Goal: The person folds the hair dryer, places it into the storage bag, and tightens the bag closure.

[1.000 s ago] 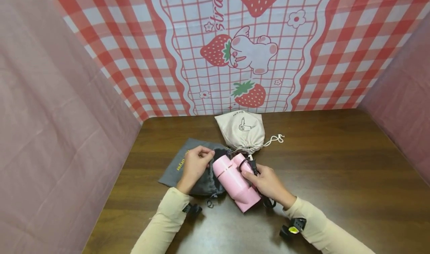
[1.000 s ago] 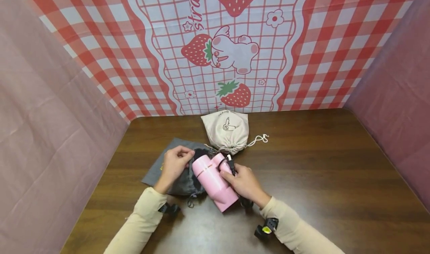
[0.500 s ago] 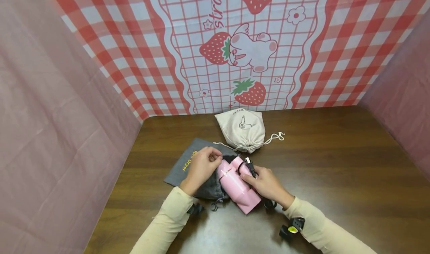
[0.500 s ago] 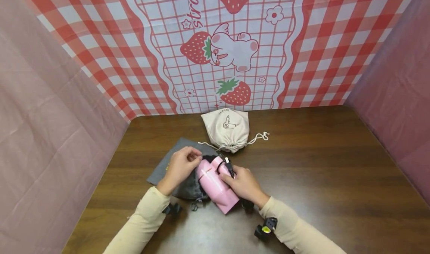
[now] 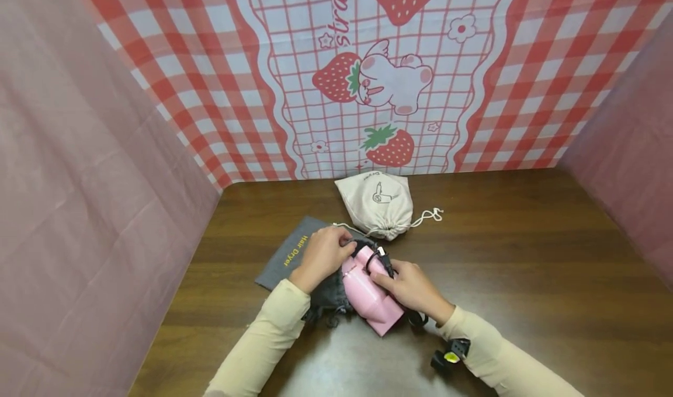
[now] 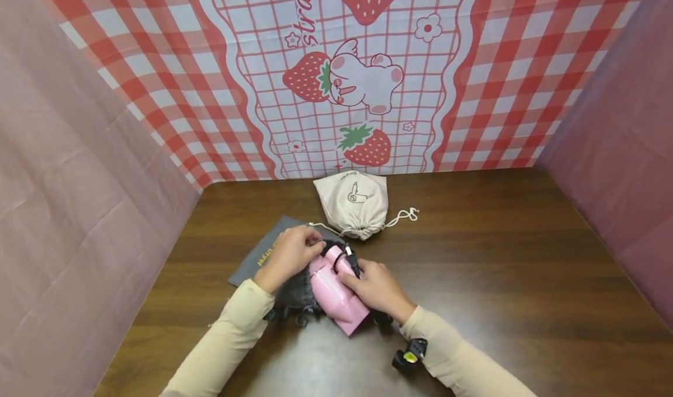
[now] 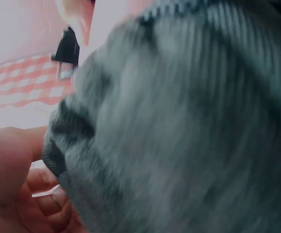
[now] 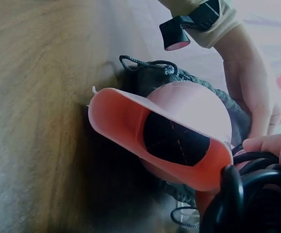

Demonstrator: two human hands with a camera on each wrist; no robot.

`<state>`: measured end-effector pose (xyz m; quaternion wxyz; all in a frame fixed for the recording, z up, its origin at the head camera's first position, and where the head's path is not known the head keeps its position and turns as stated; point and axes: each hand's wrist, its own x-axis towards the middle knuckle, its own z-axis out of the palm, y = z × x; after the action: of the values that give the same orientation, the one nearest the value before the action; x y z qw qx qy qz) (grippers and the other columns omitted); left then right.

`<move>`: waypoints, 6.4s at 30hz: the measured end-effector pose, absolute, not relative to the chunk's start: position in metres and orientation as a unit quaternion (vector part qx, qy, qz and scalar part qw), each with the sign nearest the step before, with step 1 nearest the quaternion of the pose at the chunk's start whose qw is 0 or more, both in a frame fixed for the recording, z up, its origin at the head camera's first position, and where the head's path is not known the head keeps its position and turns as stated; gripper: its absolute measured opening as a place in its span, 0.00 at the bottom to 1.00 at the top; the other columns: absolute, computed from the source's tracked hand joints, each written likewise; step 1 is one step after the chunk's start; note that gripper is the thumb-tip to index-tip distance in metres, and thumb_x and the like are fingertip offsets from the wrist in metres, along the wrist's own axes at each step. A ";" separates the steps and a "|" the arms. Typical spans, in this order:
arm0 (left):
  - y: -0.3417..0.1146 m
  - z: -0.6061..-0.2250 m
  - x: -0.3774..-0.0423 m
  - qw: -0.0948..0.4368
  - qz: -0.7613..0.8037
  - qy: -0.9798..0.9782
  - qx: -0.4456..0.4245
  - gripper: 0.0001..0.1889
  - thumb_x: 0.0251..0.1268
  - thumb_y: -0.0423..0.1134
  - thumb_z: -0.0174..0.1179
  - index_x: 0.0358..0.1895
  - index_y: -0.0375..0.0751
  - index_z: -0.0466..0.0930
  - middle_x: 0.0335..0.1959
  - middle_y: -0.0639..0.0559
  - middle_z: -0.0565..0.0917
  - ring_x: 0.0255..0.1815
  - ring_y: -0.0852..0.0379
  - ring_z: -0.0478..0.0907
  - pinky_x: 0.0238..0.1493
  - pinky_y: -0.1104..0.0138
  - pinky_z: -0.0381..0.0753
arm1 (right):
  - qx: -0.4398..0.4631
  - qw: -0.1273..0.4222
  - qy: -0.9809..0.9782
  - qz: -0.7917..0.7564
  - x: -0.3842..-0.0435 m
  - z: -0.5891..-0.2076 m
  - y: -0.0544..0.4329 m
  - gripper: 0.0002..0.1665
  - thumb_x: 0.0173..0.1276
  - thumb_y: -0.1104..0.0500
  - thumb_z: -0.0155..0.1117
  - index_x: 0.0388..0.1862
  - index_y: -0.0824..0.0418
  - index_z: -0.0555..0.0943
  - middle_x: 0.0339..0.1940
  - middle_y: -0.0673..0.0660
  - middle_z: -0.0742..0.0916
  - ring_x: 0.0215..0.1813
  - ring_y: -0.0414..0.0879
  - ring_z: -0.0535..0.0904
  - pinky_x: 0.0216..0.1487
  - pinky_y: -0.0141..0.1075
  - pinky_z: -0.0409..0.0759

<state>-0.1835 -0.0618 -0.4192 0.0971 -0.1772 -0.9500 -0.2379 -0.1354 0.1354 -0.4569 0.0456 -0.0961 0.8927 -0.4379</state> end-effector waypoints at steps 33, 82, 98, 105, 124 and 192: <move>-0.064 -0.429 -0.173 0.115 -0.344 -0.910 -0.202 0.03 0.54 0.36 0.67 0.31 0.42 0.85 0.22 0.53 0.82 0.23 0.62 0.76 0.29 0.73 0.72 | -0.113 0.207 0.829 -0.507 -0.157 -0.447 0.156 0.28 0.54 0.53 0.74 0.45 0.72 0.78 0.30 0.55 0.84 0.30 0.41 0.78 0.32 0.32 0.77; -0.047 -0.425 -0.172 0.143 -0.451 -0.864 -0.173 0.05 0.58 0.35 0.65 0.35 0.37 0.86 0.25 0.48 0.86 0.25 0.58 0.81 0.30 0.74 0.77 | 0.124 0.052 0.620 -0.773 -0.142 -0.464 0.094 0.20 0.59 0.64 0.69 0.48 0.76 0.81 0.28 0.47 0.87 0.33 0.35 0.81 0.38 0.28 0.79; -0.043 -0.424 -0.161 0.039 -0.467 -0.861 -0.198 0.06 0.61 0.36 0.64 0.37 0.38 0.86 0.30 0.47 0.87 0.26 0.64 0.77 0.31 0.75 0.75 | 0.076 0.067 0.602 -0.792 -0.159 -0.492 0.067 0.23 0.68 0.70 0.48 0.62 0.74 0.71 0.55 0.57 0.82 0.52 0.37 0.76 0.57 0.29 0.73; -0.044 -0.427 -0.158 0.037 -0.473 -0.859 -0.193 0.05 0.61 0.35 0.64 0.36 0.37 0.86 0.29 0.45 0.87 0.26 0.62 0.78 0.30 0.75 0.76 | -0.024 0.055 0.803 -0.593 -0.153 -0.492 0.079 0.23 0.73 0.63 0.48 0.62 0.74 0.73 0.60 0.70 0.80 0.64 0.60 0.75 0.67 0.51 0.70; -0.046 -0.433 -0.154 0.007 -0.508 -0.841 -0.184 0.05 0.61 0.33 0.64 0.37 0.34 0.85 0.27 0.43 0.86 0.22 0.60 0.80 0.25 0.75 0.77 | -0.225 -0.074 0.897 -0.373 -0.149 -0.429 0.153 0.12 0.58 0.62 0.72 0.40 0.65 0.83 0.31 0.54 0.87 0.33 0.43 0.81 0.35 0.34 0.80; -0.099 -0.438 -0.109 0.049 -0.245 -0.961 -0.117 0.07 0.48 0.38 0.63 0.28 0.48 0.73 0.16 0.59 0.74 0.19 0.58 0.71 0.23 0.66 0.67 | -0.125 -0.149 0.938 -0.287 -0.159 -0.462 0.138 0.13 0.64 0.63 0.55 0.44 0.60 0.84 0.42 0.59 0.89 0.40 0.60 0.86 0.37 0.56 0.79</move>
<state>-0.1093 -0.0989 -0.4376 0.0492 -0.1171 -0.9613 -0.2445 -0.1593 0.1383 -0.4621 -0.1488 -0.1249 0.9379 -0.2874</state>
